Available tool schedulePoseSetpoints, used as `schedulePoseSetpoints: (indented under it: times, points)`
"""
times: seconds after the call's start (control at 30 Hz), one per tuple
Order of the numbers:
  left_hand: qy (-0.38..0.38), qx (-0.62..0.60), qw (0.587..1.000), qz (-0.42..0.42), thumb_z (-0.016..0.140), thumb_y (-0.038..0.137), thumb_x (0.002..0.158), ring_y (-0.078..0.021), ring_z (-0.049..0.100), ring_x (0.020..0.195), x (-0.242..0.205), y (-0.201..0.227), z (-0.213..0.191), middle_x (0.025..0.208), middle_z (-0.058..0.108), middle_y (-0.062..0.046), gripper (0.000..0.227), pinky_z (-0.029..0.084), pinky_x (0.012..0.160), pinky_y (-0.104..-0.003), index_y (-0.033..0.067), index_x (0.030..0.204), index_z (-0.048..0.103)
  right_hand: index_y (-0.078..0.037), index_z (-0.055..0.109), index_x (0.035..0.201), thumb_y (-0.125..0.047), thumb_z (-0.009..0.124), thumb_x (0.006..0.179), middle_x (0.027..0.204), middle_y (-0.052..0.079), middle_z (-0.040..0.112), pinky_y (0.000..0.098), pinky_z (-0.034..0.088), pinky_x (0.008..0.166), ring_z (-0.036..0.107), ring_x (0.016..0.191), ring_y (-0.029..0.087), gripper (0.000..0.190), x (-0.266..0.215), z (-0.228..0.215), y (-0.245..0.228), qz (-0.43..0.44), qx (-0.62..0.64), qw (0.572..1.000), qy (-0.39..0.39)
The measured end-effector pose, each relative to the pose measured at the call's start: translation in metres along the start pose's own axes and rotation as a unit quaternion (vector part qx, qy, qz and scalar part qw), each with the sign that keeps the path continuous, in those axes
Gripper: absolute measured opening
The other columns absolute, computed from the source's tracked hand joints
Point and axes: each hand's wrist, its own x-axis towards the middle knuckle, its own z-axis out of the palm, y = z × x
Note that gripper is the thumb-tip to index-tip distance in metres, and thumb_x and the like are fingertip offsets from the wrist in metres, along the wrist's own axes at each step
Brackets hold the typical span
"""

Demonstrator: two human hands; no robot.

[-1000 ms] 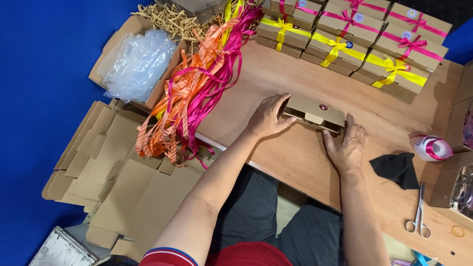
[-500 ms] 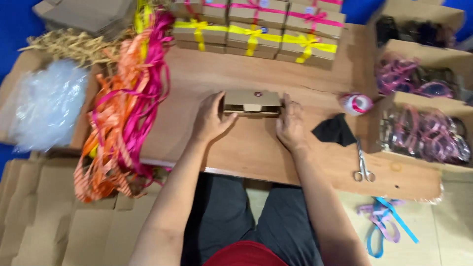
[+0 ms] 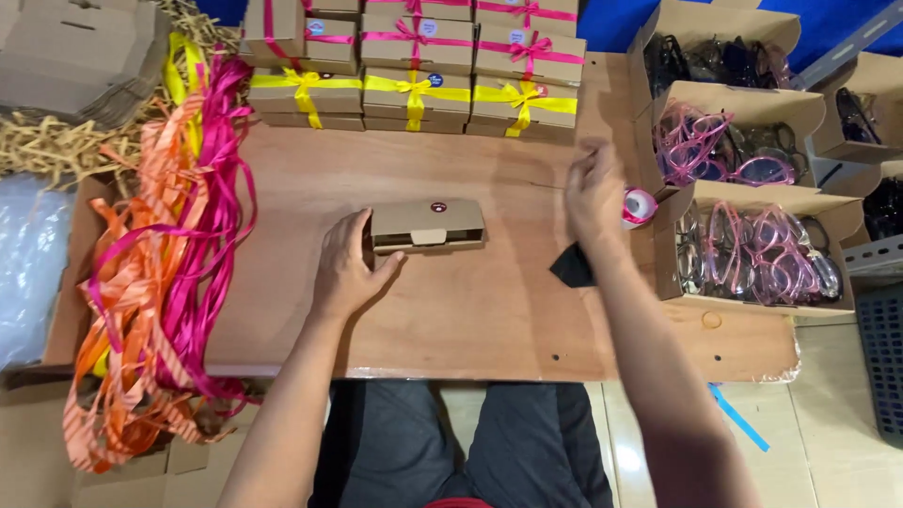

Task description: The person folds a cardboard box by hand, places a pair of sunglasses inside it, and closes the box.

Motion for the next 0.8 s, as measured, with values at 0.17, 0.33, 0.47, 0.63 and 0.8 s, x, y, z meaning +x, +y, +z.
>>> schedulePoseSetpoints:
  times: [0.17,0.33,0.47,0.63,0.8]
  points:
    - [-0.007,0.019,1.000,-0.007,0.082,0.039,0.083,-0.0389,0.058,0.124,0.002,0.006,-0.001,0.132,0.061,-0.022,0.079,0.044,0.108,-0.050,-0.0018,0.143,0.051,-0.001,0.065,0.107,-0.005,0.065,0.094,0.097,0.021,0.064,0.0501,0.055,0.077,0.066,0.088,0.040,0.014,0.070,-0.019,0.080,-0.048,-0.087,0.995,-0.002]
    - [-0.032,0.041,0.998,-0.032,0.078,0.042,0.088,-0.0354,0.056,0.129,0.006,0.012,-0.006,0.139,0.059,-0.019,0.076,0.044,0.112,-0.046,-0.0025,0.143,0.049,0.006,0.071,0.112,0.007,0.067,0.097,0.098,0.026,0.074,0.0347,0.067,0.059,0.075,0.080,0.032,0.016,0.132,-0.036,0.161,0.001,-0.138,0.990,-0.019]
    - [-0.054,0.043,0.997,-0.044,0.080,0.042,0.085,-0.0383,0.056,0.126,0.009,0.009,-0.005,0.139,0.058,-0.020,0.079,0.044,0.110,-0.049,-0.0024,0.142,0.049,-0.002,0.079,0.111,-0.003,0.059,0.102,0.102,0.026,0.075,0.0485,0.061,0.078,0.073,0.088,0.042,0.022,0.166,-0.032,0.270,0.011,-0.145,0.987,-0.065]
    - [-0.036,0.049,0.998,-0.030,0.084,0.038,0.084,-0.0383,0.058,0.124,0.013,0.010,-0.006,0.137,0.059,-0.020,0.080,0.046,0.110,-0.048,-0.0029,0.143,0.049,-0.011,0.080,0.124,-0.017,0.055,0.103,0.116,0.024,0.074,0.0550,0.048,0.089,0.065,0.103,0.050,0.034,0.193,-0.009,0.298,0.053,-0.149,0.971,-0.179]
    - [-0.075,0.029,0.994,-0.078,0.082,0.038,0.082,-0.0367,0.056,0.126,0.017,0.010,-0.005,0.137,0.059,-0.019,0.079,0.042,0.112,-0.049,-0.0020,0.141,0.049,-0.008,0.077,0.129,-0.028,0.056,0.107,0.131,0.026,0.068,0.0570,0.045,0.092,0.058,0.117,0.049,0.037,0.211,0.002,0.272,0.098,-0.165,0.933,-0.304]
